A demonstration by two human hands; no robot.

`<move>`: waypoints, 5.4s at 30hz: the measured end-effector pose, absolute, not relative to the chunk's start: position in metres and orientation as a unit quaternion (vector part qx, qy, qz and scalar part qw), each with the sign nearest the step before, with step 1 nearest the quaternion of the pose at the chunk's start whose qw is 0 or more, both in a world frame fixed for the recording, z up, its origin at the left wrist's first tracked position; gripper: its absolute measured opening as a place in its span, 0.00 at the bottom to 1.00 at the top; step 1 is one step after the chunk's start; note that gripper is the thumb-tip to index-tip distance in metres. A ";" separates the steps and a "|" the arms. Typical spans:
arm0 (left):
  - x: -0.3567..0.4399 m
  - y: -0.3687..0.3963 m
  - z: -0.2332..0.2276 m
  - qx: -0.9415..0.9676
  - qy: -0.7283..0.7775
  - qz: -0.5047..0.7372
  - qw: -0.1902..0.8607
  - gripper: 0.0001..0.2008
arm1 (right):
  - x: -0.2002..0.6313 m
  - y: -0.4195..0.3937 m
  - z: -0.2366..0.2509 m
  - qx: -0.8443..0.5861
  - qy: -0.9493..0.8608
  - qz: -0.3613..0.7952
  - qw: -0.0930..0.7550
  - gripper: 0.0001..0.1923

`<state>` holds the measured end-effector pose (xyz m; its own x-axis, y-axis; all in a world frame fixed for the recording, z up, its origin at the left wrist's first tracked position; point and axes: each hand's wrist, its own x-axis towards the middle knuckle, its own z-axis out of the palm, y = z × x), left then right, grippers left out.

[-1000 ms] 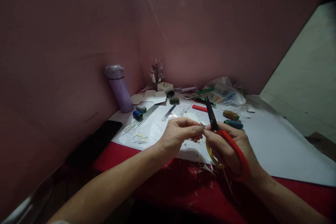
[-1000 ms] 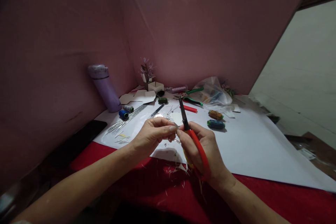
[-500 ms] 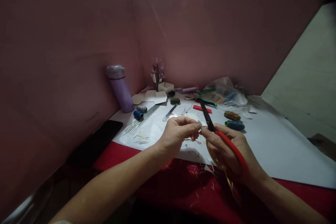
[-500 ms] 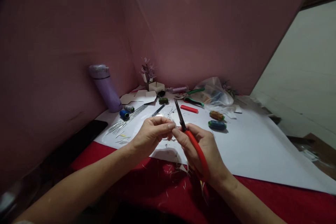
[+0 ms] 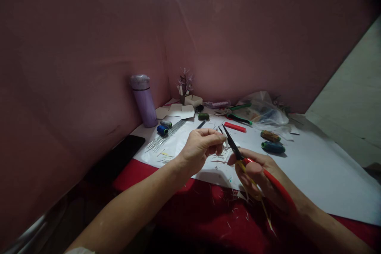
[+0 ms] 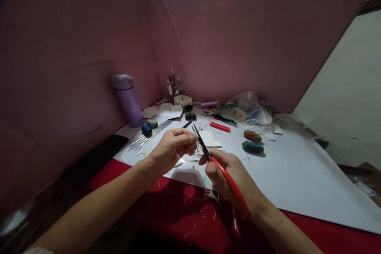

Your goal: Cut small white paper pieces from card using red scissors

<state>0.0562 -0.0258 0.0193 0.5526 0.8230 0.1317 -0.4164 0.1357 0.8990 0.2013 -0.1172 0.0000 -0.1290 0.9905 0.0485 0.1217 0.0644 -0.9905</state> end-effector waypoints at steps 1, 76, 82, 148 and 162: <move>0.056 -0.026 0.019 0.501 0.205 0.427 0.725 0.08 | 0.202 -0.117 0.000 -0.489 -0.575 0.476 0.452 0.28; 0.066 -0.038 0.007 0.528 0.260 0.413 0.695 0.07 | 0.195 -0.114 0.012 -0.514 -0.517 0.465 0.503 0.05; 0.067 -0.041 0.007 0.538 0.265 0.408 0.688 0.07 | 0.196 -0.112 0.012 -0.531 -0.521 0.439 0.505 0.11; 0.062 -0.036 0.010 0.468 0.285 0.345 0.762 0.07 | 0.194 -0.110 0.016 -0.585 -0.443 0.431 0.525 0.11; 0.063 -0.035 0.010 0.447 0.281 0.324 0.785 0.06 | 0.195 -0.111 0.013 -0.553 -0.481 0.456 0.505 0.11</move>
<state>0.0625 -0.0348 0.0098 0.6321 0.7601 -0.1505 -0.2579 0.3896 0.8841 0.1953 -0.1106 0.0131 0.1215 0.9924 -0.0184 0.0706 -0.0272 -0.9971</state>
